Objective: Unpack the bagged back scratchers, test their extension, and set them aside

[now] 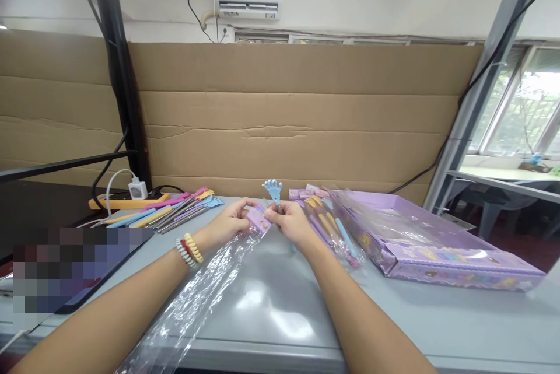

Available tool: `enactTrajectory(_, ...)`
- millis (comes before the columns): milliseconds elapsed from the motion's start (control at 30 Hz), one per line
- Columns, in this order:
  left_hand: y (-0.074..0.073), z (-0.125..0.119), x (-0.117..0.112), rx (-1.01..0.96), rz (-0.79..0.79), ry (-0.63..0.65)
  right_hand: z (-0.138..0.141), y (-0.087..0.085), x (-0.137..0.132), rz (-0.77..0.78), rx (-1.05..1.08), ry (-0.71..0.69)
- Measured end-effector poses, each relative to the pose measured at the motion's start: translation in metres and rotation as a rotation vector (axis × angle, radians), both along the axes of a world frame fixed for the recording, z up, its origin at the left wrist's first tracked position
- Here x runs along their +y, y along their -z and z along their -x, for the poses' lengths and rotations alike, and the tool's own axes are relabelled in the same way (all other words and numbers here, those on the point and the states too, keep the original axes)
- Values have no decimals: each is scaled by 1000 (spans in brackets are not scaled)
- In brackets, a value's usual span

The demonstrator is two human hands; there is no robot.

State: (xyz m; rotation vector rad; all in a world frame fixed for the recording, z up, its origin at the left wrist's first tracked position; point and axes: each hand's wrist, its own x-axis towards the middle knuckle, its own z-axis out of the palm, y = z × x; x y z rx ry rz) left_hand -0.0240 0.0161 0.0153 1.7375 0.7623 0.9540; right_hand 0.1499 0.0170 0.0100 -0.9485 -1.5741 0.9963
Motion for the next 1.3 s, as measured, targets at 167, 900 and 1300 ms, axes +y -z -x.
enactTrajectory(167,0,9,4,23,-45,31,-4,-3,-1,15,23,-16)
enactTrajectory(900,8,9,-5,666,-186,145,-17,-2,8,-97,-274,250)
enactTrajectory(1300,19,8,1,756,-546,-172,-15,-4,3,-201,-334,330)
